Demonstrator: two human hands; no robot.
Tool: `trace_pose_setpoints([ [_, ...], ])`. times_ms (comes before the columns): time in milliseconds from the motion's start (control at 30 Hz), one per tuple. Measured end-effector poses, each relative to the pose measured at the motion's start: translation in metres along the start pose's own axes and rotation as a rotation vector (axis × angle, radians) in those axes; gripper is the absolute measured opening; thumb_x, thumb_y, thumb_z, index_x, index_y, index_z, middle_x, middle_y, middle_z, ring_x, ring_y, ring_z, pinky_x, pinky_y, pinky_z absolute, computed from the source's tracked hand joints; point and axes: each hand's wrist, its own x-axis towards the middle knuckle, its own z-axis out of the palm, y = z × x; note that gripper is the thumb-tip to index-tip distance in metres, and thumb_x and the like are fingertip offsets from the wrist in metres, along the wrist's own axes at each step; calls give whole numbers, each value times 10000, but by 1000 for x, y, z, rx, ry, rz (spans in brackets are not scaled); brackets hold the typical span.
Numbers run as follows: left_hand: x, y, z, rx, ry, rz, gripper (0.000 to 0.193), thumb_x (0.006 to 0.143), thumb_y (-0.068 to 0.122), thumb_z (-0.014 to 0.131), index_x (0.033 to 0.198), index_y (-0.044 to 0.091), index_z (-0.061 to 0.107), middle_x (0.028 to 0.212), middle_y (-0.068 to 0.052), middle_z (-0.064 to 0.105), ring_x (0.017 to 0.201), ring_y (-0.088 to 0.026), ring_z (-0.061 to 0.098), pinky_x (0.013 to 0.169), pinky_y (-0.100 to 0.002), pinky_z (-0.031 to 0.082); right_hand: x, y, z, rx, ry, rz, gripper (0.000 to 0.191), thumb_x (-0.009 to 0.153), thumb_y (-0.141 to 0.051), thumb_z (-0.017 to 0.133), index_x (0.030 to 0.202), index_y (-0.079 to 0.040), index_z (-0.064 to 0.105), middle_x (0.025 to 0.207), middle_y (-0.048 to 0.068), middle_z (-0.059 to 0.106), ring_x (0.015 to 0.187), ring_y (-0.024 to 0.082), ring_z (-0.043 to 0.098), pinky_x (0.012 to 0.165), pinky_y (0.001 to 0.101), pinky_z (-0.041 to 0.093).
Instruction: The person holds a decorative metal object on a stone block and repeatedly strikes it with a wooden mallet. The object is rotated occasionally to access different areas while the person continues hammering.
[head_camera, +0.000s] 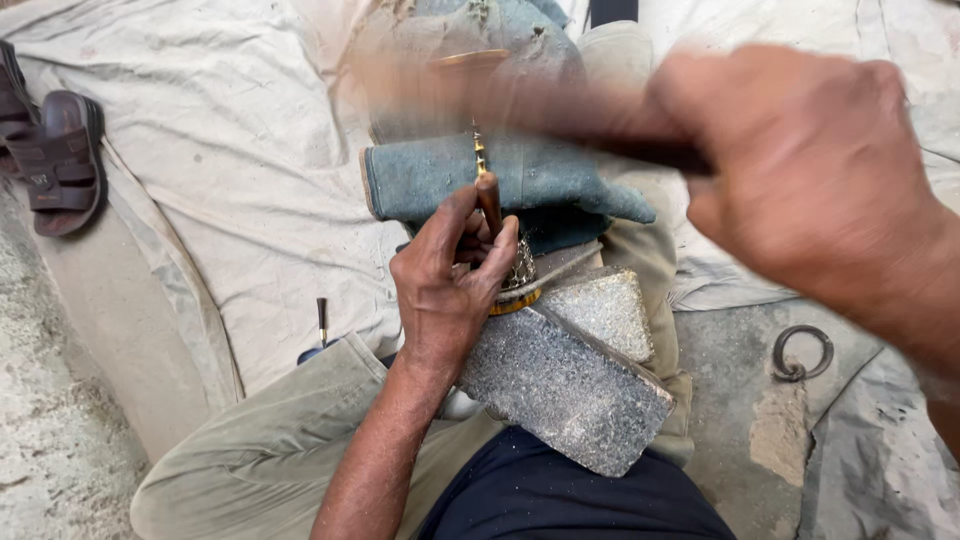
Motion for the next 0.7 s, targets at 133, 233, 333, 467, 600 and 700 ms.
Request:
trace_pose_setpoints([
  [133, 7, 6, -6, -30, 36, 108, 423, 969, 89, 813, 1354, 96, 638, 953, -34, 706, 850, -67, 714, 768, -226, 659, -9, 13, 28, 95, 344, -134, 277, 850, -38, 763, 1109, -59, 668, 785, 57, 665, 654, 169, 639, 602, 351, 580],
  [233, 21, 11, -19, -31, -62, 232, 489, 959, 124, 846, 1393, 119, 620, 1089, -73, 748, 920, -101, 741, 814, -275, 637, -26, 17, 70, 718, 334, 27, 354, 902, -7, 769, 1219, 6, 612, 898, 76, 655, 775, 142, 652, 679, 329, 584],
  [333, 43, 17, -24, -74, -375, 38, 529, 873, 143, 856, 1362, 168, 658, 867, -41, 758, 729, -109, 723, 655, -295, 623, -47, 11, 116, 1317, 121, 361, 256, 899, 22, 749, 1127, 2, 635, 797, 84, 628, 571, 184, 575, 465, 351, 507],
  [467, 66, 22, -23, 27, -603, 148, 549, 826, 178, 855, 1338, 192, 657, 873, -63, 775, 734, -168, 749, 651, -344, 593, -78, -5, 157, 1647, 168, 410, 361, 812, 80, 761, 1134, 12, 612, 964, 45, 657, 861, 113, 642, 739, 267, 565],
  [600, 80, 25, -19, 83, -729, 257, 506, 808, 187, 851, 1270, 141, 651, 856, -105, 751, 720, -279, 732, 639, -413, 547, -106, -9, 167, 1582, 135, 479, 404, 799, 57, 777, 1150, -13, 590, 959, 34, 668, 859, 106, 650, 721, 272, 566],
  [700, 86, 26, -18, 130, -796, 217, 431, 821, 197, 844, 1174, 96, 619, 800, -124, 735, 741, -335, 722, 643, -450, 525, -120, -15, 166, 1471, 213, 418, 374, 835, 46, 775, 1145, -9, 574, 976, 32, 655, 907, 97, 635, 788, 262, 549],
])
